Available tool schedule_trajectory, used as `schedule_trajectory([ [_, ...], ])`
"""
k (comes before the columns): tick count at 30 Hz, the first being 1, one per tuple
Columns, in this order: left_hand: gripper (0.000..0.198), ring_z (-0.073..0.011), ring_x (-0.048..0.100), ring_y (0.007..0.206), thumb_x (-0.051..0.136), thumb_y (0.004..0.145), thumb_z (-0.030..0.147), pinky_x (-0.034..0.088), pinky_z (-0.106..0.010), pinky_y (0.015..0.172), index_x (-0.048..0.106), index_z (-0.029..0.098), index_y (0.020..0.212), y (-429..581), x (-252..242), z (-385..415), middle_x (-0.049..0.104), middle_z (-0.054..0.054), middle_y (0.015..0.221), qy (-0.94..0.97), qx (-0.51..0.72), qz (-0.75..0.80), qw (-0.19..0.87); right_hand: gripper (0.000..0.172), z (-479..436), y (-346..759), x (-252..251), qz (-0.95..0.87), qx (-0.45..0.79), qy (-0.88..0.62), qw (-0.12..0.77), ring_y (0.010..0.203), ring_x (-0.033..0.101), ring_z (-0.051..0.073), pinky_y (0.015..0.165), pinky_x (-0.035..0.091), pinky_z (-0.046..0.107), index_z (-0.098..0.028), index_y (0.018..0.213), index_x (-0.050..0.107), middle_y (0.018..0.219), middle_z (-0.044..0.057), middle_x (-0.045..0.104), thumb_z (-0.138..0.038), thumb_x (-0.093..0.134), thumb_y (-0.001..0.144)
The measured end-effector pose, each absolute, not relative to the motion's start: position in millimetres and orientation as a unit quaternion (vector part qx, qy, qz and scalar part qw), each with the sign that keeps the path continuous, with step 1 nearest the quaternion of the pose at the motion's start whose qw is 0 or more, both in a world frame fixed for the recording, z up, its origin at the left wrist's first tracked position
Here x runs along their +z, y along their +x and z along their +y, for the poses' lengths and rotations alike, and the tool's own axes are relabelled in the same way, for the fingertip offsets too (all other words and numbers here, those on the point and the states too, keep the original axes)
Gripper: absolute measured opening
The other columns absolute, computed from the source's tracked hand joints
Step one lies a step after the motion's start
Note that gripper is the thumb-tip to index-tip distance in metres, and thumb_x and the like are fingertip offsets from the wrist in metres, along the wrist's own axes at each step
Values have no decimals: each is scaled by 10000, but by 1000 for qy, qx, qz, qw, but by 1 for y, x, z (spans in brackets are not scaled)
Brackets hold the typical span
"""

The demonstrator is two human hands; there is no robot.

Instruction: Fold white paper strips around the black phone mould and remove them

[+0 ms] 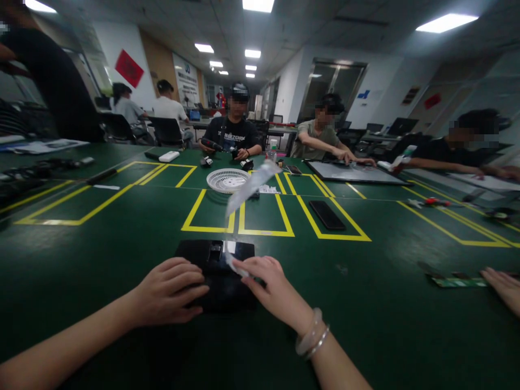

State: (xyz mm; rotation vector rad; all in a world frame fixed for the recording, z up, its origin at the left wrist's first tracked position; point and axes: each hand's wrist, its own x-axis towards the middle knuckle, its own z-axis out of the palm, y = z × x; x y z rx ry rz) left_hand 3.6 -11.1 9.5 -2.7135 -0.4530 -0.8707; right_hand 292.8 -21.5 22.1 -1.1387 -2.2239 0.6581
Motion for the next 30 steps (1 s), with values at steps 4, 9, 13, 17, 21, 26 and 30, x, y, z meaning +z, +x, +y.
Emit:
schedule_trajectory([
  [4, 194, -196, 608, 841, 618, 911, 234, 455, -357, 787, 638, 159, 1089, 2, 13, -19, 639, -32, 899, -925, -309, -125, 182, 436, -32, 285, 27, -896, 105, -411, 127, 1055, 601, 201, 1078, 359, 523, -391, 1335, 578, 1092, 30, 654, -176, 529, 958],
  [9, 349, -237, 592, 921, 696, 871, 366, 444, -380, 816, 634, 154, 1140, 10, 6, -11, 626, -66, 1032, -950, -200, -191, 141, 450, -38, 281, 29, -901, 48, -421, 96, 1079, 587, 216, 1087, 338, 556, -400, 1312, 591, 1140, 45, 625, -150, 509, 946],
  [13, 437, -239, 585, 919, 753, 834, 429, 439, -375, 838, 632, 185, 1174, 16, 1, -6, 629, -62, 1038, -958, -143, -237, 76, 329, -42, 277, 29, -898, 21, -429, 100, 1176, 549, 250, 1118, 276, 605, -372, 1244, 629, 1229, 51, 611, -250, 541, 952],
  [17, 393, -247, 585, 918, 743, 843, 446, 442, -382, 845, 655, 190, 1127, 19, 2, -7, 635, -64, 1027, -959, -128, -244, 69, 251, -46, 271, 27, -894, -4, -433, 115, 1227, 520, 266, 1142, 233, 612, -342, 1169, 661, 1245, 48, 618, -287, 577, 939],
  [21, 404, -277, 573, 1030, 736, 844, 480, 429, -422, 927, 654, 201, 1125, 19, 2, -7, 623, -76, 1143, -957, -127, -248, 76, 242, -45, 270, 26, -892, -15, -432, 131, 1231, 524, 258, 1146, 236, 605, -344, 1156, 669, 1236, 35, 632, -290, 593, 932],
  [26, 841, -331, 476, 1246, 784, 724, 638, 324, -503, 1098, 508, 169, 1365, 7, 5, 3, 525, -129, 1361, -923, -139, -358, 26, 359, -38, 277, 27, -881, 0, -444, 163, 1247, 517, 243, 1146, 230, 601, -352, 1294, 591, 1261, 32, 626, -272, 565, 945],
  [30, 999, -336, 416, 1338, 756, 706, 701, 229, -520, 1174, 400, 156, 1464, -3, 8, 11, 485, -141, 1426, -926, -117, -358, -12, 377, -34, 282, 27, -868, 7, -459, 190, 1260, 508, 237, 1151, 219, 591, -353, 1328, 561, 1266, 17, 631, -267, 538, 961],
])
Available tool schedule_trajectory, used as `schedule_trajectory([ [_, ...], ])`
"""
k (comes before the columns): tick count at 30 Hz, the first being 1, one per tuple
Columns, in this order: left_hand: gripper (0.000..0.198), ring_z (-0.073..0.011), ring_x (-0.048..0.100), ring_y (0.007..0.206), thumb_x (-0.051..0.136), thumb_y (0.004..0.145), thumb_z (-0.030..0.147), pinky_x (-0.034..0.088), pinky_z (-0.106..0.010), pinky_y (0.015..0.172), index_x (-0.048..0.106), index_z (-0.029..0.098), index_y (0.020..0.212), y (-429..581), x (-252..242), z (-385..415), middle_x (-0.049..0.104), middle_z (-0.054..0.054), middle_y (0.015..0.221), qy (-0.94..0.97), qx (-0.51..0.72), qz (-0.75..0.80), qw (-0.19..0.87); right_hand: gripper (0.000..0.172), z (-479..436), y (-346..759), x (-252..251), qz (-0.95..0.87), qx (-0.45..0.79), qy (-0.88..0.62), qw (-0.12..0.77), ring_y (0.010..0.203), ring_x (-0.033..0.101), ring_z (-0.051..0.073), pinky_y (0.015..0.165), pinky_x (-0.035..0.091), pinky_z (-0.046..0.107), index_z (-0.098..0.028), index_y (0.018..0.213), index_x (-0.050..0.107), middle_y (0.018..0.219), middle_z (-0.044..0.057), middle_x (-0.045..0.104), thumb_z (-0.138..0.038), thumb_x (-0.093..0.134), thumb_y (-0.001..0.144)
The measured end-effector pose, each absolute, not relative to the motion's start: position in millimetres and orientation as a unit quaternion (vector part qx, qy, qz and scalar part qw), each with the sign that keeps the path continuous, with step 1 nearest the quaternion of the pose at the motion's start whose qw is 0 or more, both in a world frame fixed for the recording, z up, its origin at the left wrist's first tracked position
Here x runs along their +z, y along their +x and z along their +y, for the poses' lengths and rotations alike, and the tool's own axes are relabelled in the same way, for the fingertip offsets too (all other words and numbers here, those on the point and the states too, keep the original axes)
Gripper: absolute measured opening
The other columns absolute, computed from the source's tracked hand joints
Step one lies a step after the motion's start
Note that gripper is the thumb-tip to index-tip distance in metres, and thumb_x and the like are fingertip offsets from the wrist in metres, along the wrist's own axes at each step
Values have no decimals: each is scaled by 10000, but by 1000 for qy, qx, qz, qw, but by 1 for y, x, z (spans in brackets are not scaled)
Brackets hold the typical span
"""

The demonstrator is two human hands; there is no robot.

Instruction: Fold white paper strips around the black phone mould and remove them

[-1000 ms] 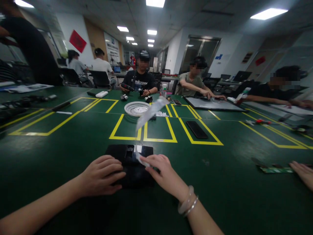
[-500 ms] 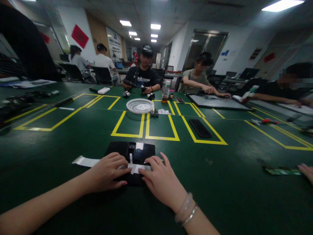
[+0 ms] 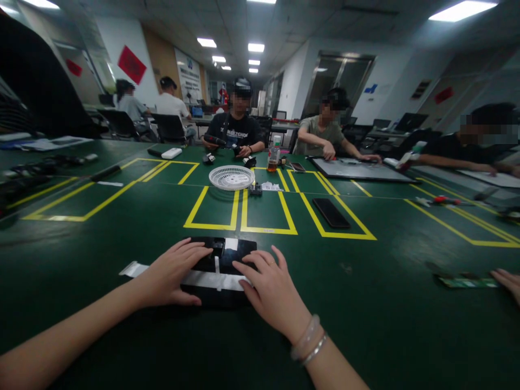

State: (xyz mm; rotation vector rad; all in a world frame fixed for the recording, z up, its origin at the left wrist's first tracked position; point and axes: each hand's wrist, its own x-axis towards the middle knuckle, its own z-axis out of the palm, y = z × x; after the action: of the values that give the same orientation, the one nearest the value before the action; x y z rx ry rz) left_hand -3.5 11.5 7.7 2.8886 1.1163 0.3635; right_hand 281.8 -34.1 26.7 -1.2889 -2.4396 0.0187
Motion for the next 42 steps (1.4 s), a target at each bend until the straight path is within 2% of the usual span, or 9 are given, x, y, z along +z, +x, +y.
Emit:
schedule_trajectory([
  [5, 898, -299, 391, 1377, 736, 805, 593, 186, -518, 1195, 356, 168, 1497, -1, 5, 13, 471, -133, 1449, 941, 122, 314, 38, 358, -31, 284, 27, -861, -5, -461, 216, 1188, 559, 232, 1126, 267, 566, -321, 1290, 596, 1201, 30, 670, -226, 548, 948],
  [10, 1144, -345, 367, 1381, 796, 653, 699, 156, -536, 1199, 316, 145, 1531, 3, 1, 8, 414, -171, 1481, 945, 117, 300, 60, 324, -27, 288, 26, -850, -33, -473, 232, 1152, 586, 228, 1106, 309, 547, -308, 1258, 616, 1175, 33, 684, -241, 549, 949],
  [16, 962, -306, 488, 1276, 821, 705, 550, 156, -553, 1194, 394, 183, 1486, -3, 12, 8, 505, -127, 1398, 938, 133, 316, 53, 305, -24, 291, 25, -838, -39, -479, 259, 1114, 609, 230, 1088, 327, 539, -284, 1232, 628, 1131, 43, 693, -218, 527, 952],
  [21, 838, -326, 466, 1285, 776, 736, 531, 128, -574, 1179, 466, 166, 1424, -48, 20, 39, 527, -146, 1366, 890, 160, 428, -12, 307, -21, 294, 24, -833, -43, -477, 278, 1106, 610, 228, 1087, 327, 533, -271, 1236, 620, 1121, 46, 693, -206, 519, 953],
  [24, 786, -368, 471, 1266, 724, 752, 590, 104, -620, 1150, 518, 145, 1366, -99, 16, 67, 538, -172, 1355, 825, 181, 534, -34, 305, -21, 295, 24, -833, -40, -476, 280, 1100, 613, 232, 1082, 333, 536, -273, 1233, 622, 1124, 52, 694, -210, 518, 954],
  [27, 759, -424, 523, 1184, 630, 783, 668, 222, -645, 1065, 579, 111, 1295, -158, 11, 85, 592, -178, 1288, 731, 208, 650, -3, 311, -22, 295, 24, -833, -42, -477, 278, 1099, 614, 236, 1080, 339, 542, -278, 1239, 621, 1128, 53, 694, -213, 517, 953],
  [30, 785, -503, 492, 1177, 597, 719, 732, 264, -618, 950, 654, 54, 1112, -213, 6, 87, 696, -152, 986, 669, 243, 702, -13, 339, -24, 294, 26, -833, -45, -477, 277, 1096, 616, 236, 1081, 342, 544, -285, 1269, 608, 1123, 49, 696, -207, 520, 950],
  [35, 642, -612, 338, 1231, 657, 558, 707, 171, -627, 787, 606, 83, 701, -273, -9, 80, 590, -116, 574, 574, 308, 758, -27, 361, -24, 293, 27, -832, -46, -481, 273, 1076, 626, 239, 1071, 357, 548, -296, 1285, 607, 1104, 48, 704, -206, 527, 945],
  [42, 733, -646, 236, 1246, 555, 578, 781, 162, -633, 747, 644, 67, 718, -278, -14, 79, 627, -165, 766, 558, 214, 800, 48, 344, -23, 294, 25, -830, -42, -487, 268, 1103, 612, 233, 1092, 334, 542, -288, 1273, 612, 1122, 45, 697, -214, 532, 947],
])
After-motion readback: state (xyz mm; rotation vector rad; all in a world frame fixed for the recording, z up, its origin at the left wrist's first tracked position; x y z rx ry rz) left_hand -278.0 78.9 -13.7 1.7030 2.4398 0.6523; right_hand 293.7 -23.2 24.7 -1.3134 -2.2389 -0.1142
